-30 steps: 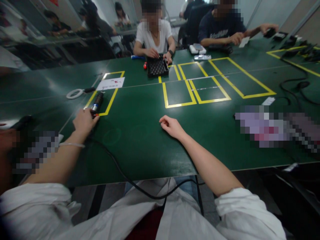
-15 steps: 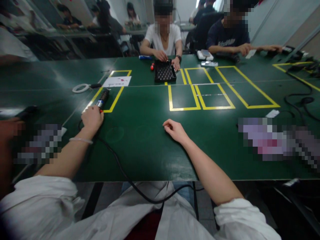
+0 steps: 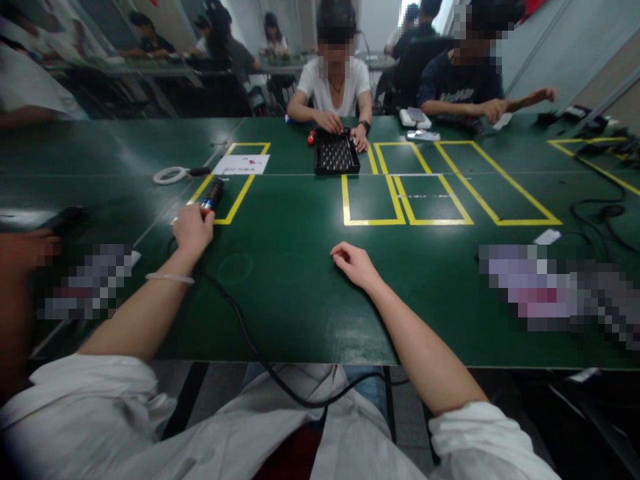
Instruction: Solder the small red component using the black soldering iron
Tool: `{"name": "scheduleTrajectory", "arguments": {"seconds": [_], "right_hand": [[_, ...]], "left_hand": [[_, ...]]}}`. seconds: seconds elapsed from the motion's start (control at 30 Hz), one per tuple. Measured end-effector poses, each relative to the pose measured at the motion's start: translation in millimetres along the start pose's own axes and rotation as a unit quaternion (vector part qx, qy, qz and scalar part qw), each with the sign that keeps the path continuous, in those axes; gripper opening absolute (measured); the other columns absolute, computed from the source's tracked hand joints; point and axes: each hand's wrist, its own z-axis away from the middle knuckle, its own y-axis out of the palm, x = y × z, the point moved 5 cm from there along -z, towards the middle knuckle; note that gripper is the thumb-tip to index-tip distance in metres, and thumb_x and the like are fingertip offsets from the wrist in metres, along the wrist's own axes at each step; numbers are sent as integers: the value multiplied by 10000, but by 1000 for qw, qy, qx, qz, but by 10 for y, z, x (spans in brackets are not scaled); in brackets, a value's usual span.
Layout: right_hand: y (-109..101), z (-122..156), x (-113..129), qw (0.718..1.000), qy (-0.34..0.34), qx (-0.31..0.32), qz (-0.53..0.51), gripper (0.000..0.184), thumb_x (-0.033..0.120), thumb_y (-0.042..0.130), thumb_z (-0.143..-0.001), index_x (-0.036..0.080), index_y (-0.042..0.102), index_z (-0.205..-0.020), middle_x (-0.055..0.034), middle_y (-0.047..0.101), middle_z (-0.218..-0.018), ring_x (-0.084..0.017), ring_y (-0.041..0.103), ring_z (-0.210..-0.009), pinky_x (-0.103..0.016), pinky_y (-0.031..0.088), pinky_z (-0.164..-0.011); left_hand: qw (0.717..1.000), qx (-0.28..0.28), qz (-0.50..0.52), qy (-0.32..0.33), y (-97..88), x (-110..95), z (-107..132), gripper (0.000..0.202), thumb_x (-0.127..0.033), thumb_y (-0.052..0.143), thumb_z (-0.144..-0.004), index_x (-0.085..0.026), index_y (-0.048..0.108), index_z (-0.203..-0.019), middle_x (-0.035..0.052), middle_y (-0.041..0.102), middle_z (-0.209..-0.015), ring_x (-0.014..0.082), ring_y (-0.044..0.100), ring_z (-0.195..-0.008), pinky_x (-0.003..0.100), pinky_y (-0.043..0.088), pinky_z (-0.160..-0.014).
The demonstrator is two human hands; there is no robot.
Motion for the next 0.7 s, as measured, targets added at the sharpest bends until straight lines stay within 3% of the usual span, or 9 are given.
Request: {"name": "scheduleTrajectory", "arguments": {"seconds": [0.07, 0.13, 0.23, 0.33, 0.43, 0.53, 0.7], "right_hand": [[4, -1, -2, 1000, -2, 0, 2, 163, 300, 564, -864, 185, 651, -939, -14, 665, -776, -148, 566, -666, -280, 429, -660], [6, 0, -7, 1000, -3, 0, 0, 165, 308, 565, -864, 185, 648, -937, -11, 662, -769, -145, 563, -660, -280, 430, -658], [3, 1, -21, 1000, 5, 1, -11, 176, 326, 572, -863, 183, 645, -935, -9, 658, -766, -142, 562, -657, -281, 431, -656], [0, 0, -22, 999, 13, 6, -41, 198, 363, 601, -849, 187, 639, -933, -6, 647, -764, -137, 555, -654, -280, 434, -647], [27, 2, 14, 993, 9, 34, -114, 290, 401, 665, -816, 195, 608, -1010, -9, 643, -798, -134, 562, -670, -274, 447, -640], [83, 14, 66, 982, 3, 75, -173, 408, 434, 722, -787, 199, 572, -1085, -18, 652, -835, -137, 583, -690, -278, 468, -651], [132, 33, 99, 981, -1, 101, -168, 349, 488, 707, -819, 189, 598, -963, -33, 686, -826, -148, 622, -716, -294, 491, -684]], "left_hand": [[995, 7, 88, 45, -3, -362, 167, 289, -330, 476, -957, -134, 592, -1135, 138, 623, -1218, 258, 569, -1101, 404, 421, -963], [969, 79, 214, 90, 62, -814, 420, 271, -353, 478, -955, -151, 599, -1089, 105, 682, -1073, 218, 626, -985, 365, 460, -914], [871, 233, 401, 161, 197, -1528, 911, 251, -353, 517, -929, -142, 603, -1034, 85, 703, -933, 172, 657, -846, 307, 494, -822], [794, 332, 472, 191, 307, -1997, 1339, 290, -344, 519, -927, -133, 625, -1094, 67, 675, -871, 146, 630, -763, 283, 490, -751], [749, 379, 510, 186, 376, -2162, 1572, 438, -329, 521, -932, -111, 545, -1311, 34, 619, -799, 131, 587, -704, 265, 473, -696], [709, 425, 532, 184, 407, -2162, 1670, 583, -329, 546, -931, -89, 417, -1446, -7, 563, -708, 123, 557, -664, 253, 454, -674], [691, 440, 544, 182, 427, -2113, 1689, 611, -374, 549, -944, -94, 406, -1468, -3, 576, -697, 124, 565, -674, 257, 449, -699]]}}
